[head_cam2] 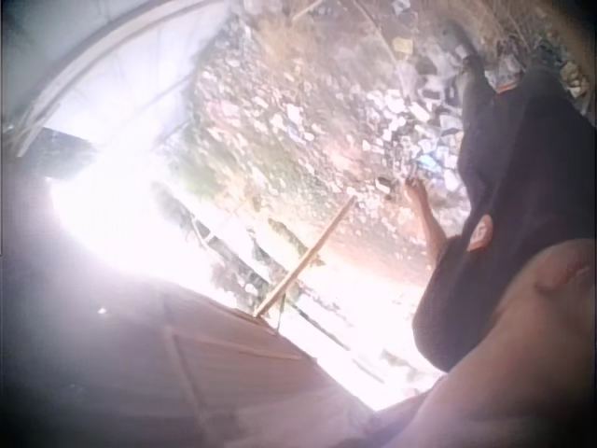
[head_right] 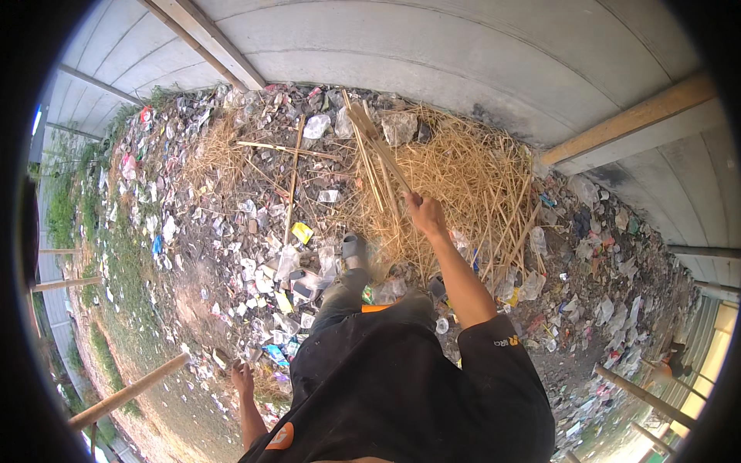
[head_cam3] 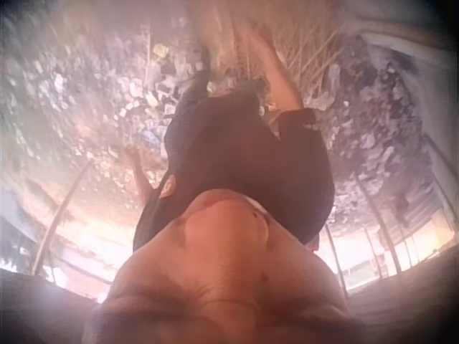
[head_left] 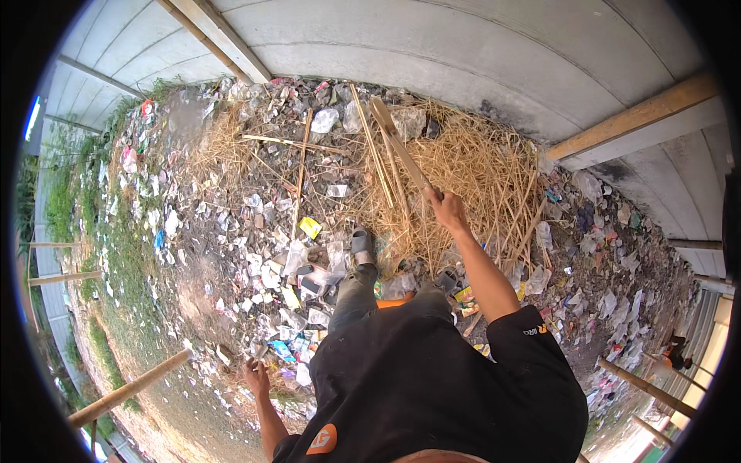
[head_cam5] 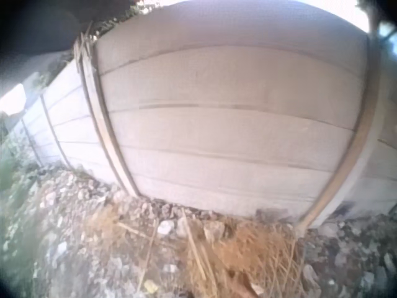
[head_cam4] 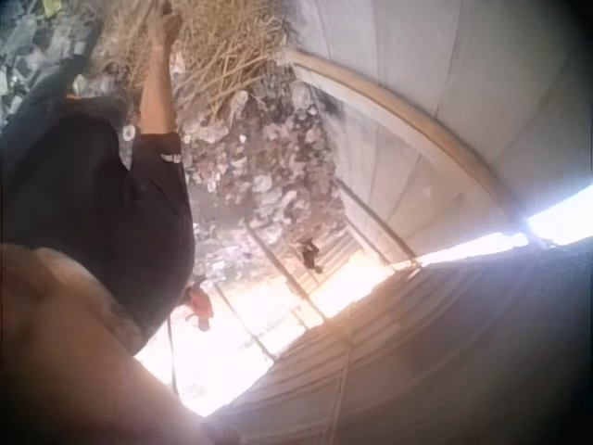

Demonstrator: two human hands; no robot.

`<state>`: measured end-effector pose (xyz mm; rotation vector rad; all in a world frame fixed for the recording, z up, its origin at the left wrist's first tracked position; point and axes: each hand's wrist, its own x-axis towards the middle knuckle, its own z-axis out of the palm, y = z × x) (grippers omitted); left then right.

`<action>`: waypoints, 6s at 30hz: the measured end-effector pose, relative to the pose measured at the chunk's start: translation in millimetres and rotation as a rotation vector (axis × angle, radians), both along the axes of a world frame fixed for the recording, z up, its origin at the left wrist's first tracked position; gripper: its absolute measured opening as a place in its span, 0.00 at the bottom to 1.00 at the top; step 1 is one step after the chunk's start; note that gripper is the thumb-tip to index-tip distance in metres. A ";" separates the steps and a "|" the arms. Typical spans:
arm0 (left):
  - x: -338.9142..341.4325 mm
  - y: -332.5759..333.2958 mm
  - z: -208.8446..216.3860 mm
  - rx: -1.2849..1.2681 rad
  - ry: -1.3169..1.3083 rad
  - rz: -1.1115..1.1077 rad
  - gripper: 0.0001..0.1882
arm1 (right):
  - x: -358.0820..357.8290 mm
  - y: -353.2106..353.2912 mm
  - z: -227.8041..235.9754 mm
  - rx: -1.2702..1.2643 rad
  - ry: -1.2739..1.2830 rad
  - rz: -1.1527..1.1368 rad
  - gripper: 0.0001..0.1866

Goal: The person sits on the ground and uses a large knife to split long bamboo poles into thin strips. They hold the bamboo vertically and strike it with the knife to separate the fibers, then gather the resulting strips.

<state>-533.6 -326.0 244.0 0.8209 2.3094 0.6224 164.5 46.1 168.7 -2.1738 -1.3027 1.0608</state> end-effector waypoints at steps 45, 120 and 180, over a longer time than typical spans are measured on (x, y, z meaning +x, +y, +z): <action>532.8 411.3 -22.9 0.438 0.150 -0.934 0.13 | -16.9 -230.8 72.0 -0.055 -0.234 0.053 0.11; 452.1 397.8 -56.7 0.613 0.087 -0.869 0.14 | -54.7 -185.9 -48.8 -0.485 0.988 -0.293 0.38; 412.6 530.0 -121.9 0.599 -0.095 -0.700 0.18 | -79.6 -142.5 -308.4 -0.014 -0.063 -0.067 0.32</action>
